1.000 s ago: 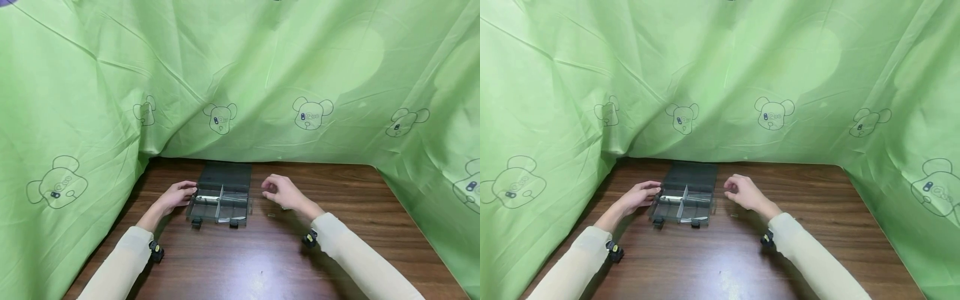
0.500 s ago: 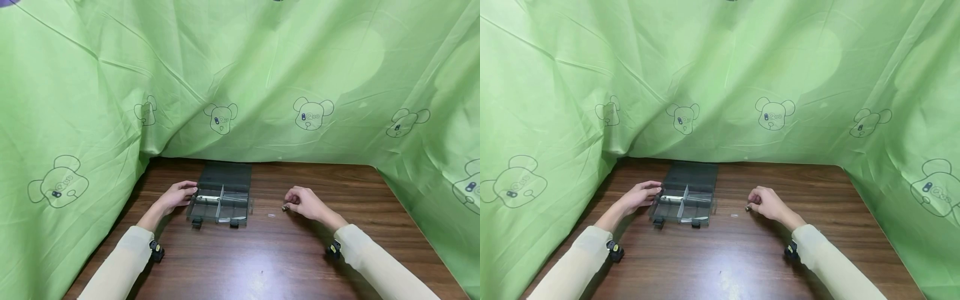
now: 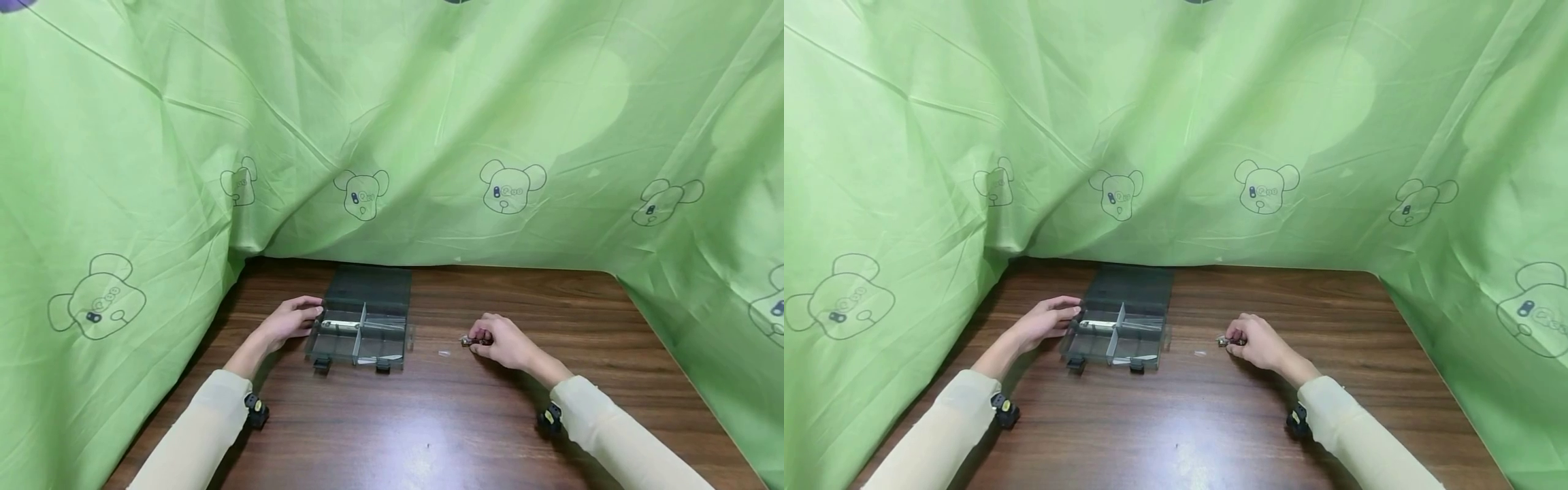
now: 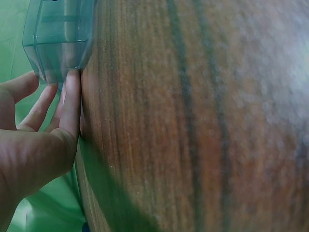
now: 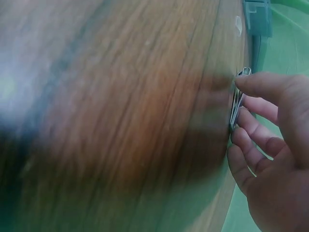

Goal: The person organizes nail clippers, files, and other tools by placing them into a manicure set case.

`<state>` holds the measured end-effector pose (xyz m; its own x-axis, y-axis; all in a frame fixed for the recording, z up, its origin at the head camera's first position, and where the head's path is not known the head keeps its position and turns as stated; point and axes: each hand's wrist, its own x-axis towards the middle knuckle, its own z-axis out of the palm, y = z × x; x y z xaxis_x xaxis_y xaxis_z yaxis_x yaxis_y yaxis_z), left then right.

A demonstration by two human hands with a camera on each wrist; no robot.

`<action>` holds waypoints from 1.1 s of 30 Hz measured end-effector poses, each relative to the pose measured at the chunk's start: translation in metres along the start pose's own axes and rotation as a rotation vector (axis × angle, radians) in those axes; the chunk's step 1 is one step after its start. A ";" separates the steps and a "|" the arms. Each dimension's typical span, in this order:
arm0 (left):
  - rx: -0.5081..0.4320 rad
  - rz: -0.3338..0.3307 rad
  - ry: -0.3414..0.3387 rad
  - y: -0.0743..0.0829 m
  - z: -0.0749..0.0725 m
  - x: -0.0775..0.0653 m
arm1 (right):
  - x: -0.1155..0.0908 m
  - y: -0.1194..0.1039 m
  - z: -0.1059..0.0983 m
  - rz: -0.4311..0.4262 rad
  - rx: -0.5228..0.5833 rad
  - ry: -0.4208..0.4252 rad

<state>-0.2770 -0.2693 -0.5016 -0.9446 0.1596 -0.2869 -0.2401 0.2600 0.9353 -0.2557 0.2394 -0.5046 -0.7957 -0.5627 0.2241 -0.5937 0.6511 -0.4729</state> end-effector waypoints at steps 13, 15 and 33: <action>-0.017 0.009 0.000 -0.002 0.001 0.003 | 0.011 -0.008 0.007 0.011 0.079 0.014; -0.016 0.011 0.001 -0.003 0.002 0.003 | 0.016 -0.010 0.009 0.022 0.107 0.006; -0.010 0.009 0.006 -0.004 -0.001 0.002 | 0.096 -0.064 0.034 -0.034 0.175 0.073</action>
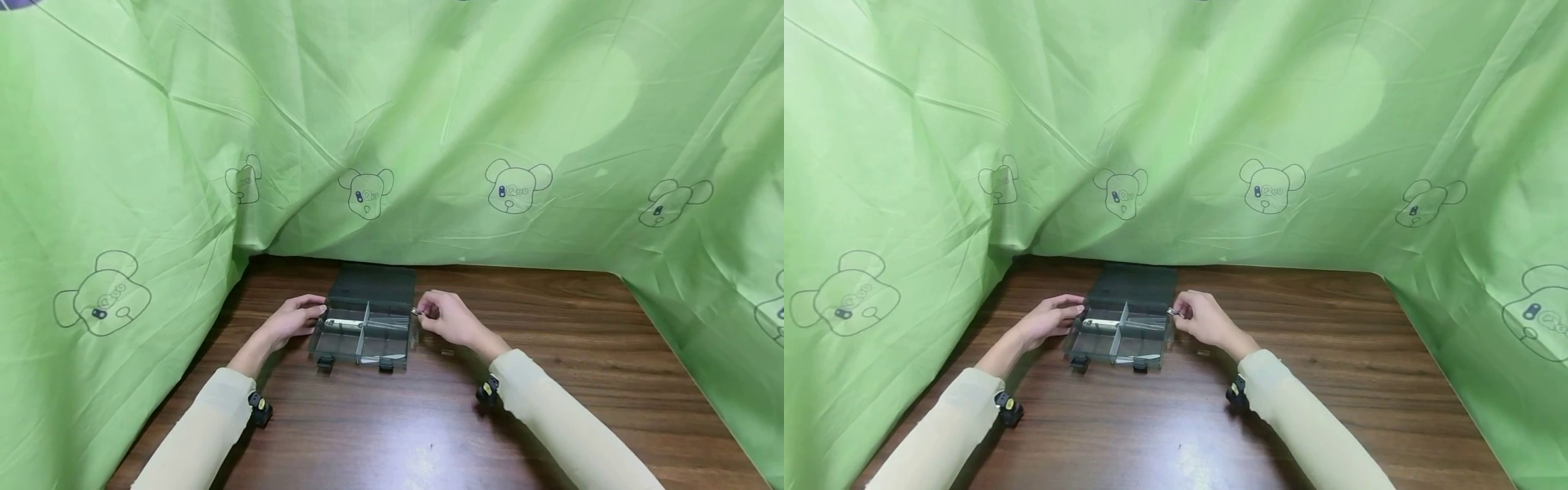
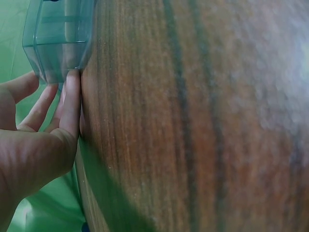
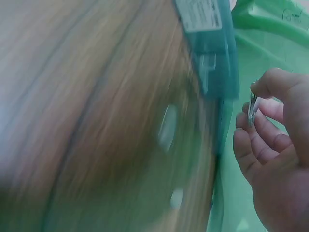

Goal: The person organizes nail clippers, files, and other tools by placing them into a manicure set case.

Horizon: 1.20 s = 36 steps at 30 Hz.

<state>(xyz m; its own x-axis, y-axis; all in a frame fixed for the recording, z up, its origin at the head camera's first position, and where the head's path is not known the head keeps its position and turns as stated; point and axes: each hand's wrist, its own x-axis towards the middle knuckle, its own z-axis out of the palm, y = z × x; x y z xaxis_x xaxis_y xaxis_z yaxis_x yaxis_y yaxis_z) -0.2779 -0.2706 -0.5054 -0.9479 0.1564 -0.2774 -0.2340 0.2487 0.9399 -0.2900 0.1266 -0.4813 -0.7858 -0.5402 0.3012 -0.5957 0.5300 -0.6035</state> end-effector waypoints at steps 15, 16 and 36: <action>0.000 0.003 0.000 -0.001 -0.002 0.001 | 0.053 -0.042 0.041 -0.007 0.033 -0.017; -0.001 0.003 0.000 -0.001 -0.002 0.001 | 0.055 -0.044 0.044 -0.002 0.036 -0.020; -0.002 0.000 0.002 0.002 0.002 -0.002 | 0.087 -0.075 0.087 -0.022 -0.069 -0.078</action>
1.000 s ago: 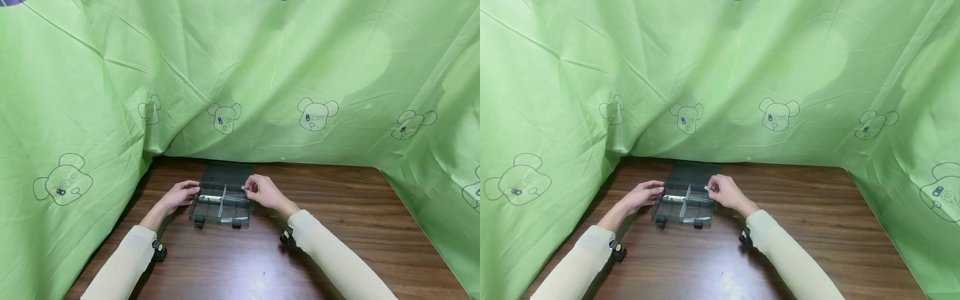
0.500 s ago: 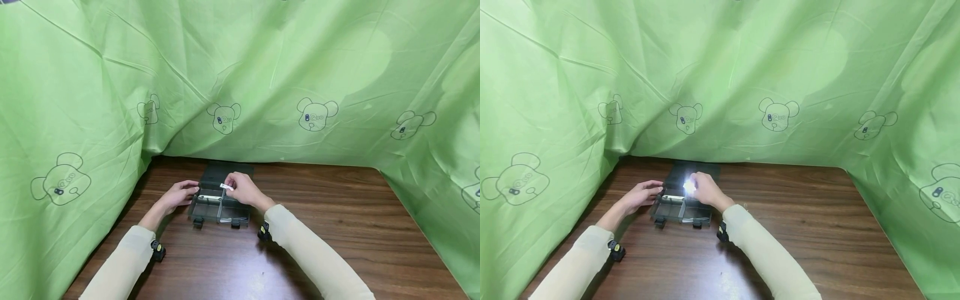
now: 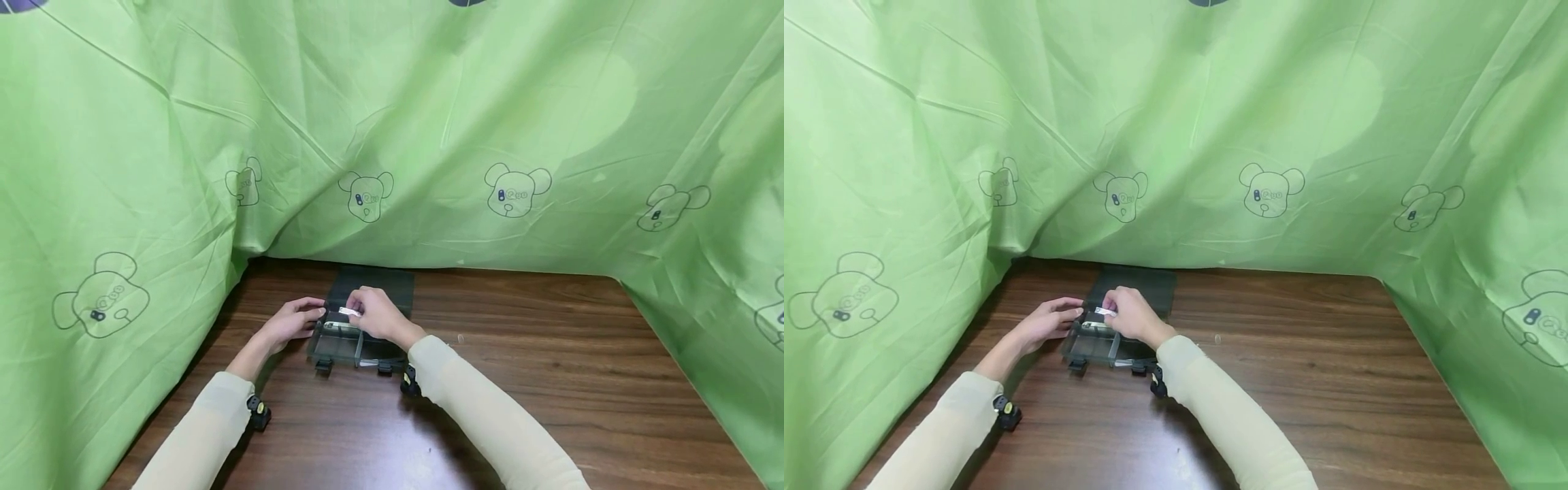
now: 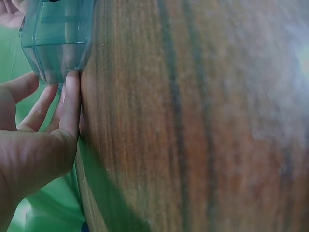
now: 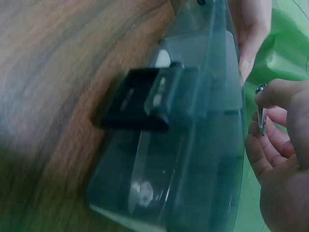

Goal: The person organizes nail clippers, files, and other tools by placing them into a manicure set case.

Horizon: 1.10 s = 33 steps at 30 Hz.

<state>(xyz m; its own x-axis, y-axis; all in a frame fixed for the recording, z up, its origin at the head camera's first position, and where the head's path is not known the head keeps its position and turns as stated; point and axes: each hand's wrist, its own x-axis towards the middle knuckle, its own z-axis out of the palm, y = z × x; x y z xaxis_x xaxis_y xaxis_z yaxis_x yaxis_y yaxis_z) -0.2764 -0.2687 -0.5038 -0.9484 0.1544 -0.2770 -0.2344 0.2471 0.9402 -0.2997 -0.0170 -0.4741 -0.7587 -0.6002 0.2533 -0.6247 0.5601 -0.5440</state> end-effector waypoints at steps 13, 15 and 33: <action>0.000 -0.002 0.010 -0.002 0.002 0.001 | 0.004 -0.005 0.016 -0.010 -0.055 -0.016; 0.002 -0.001 0.008 -0.002 0.002 0.001 | 0.004 -0.005 0.017 -0.007 -0.054 -0.008; -0.002 -0.011 0.019 -0.002 0.000 0.002 | -0.022 0.004 -0.019 -0.065 0.055 0.018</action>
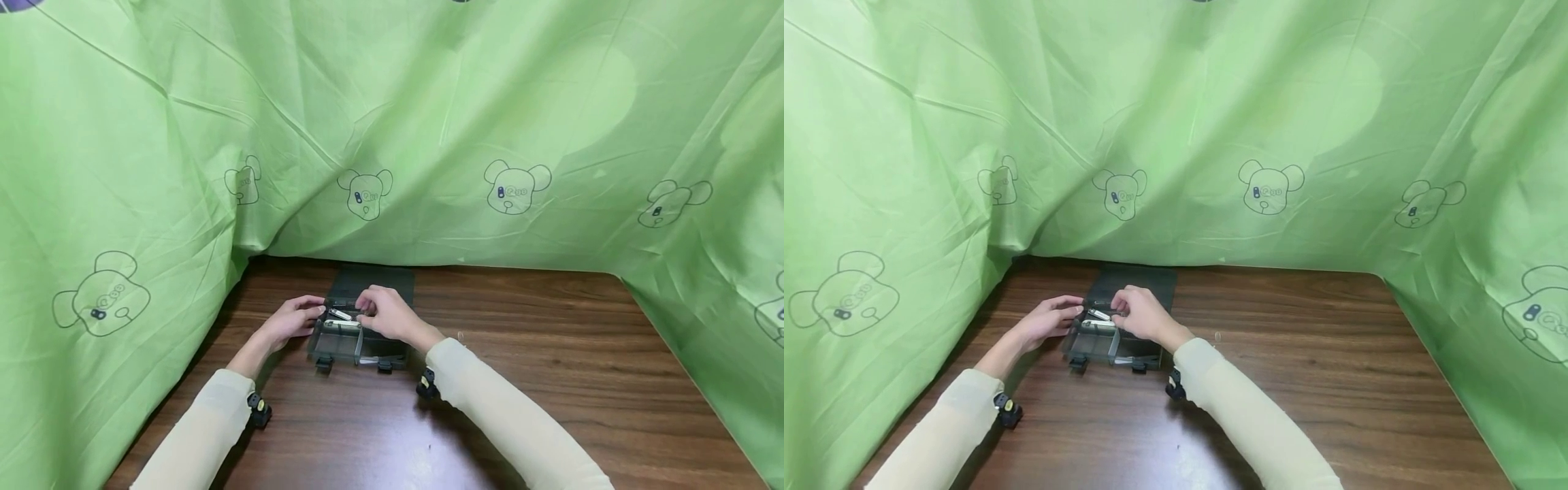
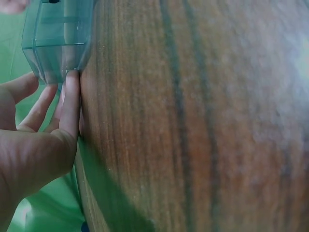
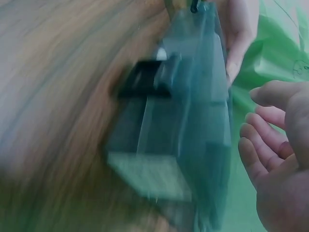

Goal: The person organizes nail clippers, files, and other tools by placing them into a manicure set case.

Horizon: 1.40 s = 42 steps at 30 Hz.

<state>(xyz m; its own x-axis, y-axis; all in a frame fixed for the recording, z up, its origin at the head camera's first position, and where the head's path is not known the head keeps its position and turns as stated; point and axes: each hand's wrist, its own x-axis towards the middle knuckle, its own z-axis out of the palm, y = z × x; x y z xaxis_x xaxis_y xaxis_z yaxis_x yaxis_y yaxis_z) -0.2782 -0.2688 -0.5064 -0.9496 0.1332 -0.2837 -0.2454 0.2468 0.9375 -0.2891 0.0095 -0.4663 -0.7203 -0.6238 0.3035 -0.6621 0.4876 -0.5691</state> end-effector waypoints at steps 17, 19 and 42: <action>0.006 0.007 -0.031 0.002 -0.001 -0.002 | -0.080 0.053 -0.064 0.022 -0.033 0.024; 0.003 0.005 -0.029 0.002 -0.002 -0.002 | -0.090 0.059 -0.068 0.039 -0.033 0.020; 0.000 0.009 -0.016 -0.002 -0.001 0.000 | -0.149 0.084 -0.069 0.070 -0.061 -0.083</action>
<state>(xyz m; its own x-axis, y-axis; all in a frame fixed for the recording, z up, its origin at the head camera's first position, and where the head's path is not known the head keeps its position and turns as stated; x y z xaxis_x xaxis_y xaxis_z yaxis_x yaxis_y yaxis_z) -0.2782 -0.2702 -0.5078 -0.9486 0.1510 -0.2783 -0.2368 0.2451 0.9401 -0.2515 0.1857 -0.5072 -0.7473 -0.6341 0.1986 -0.6239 0.5667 -0.5382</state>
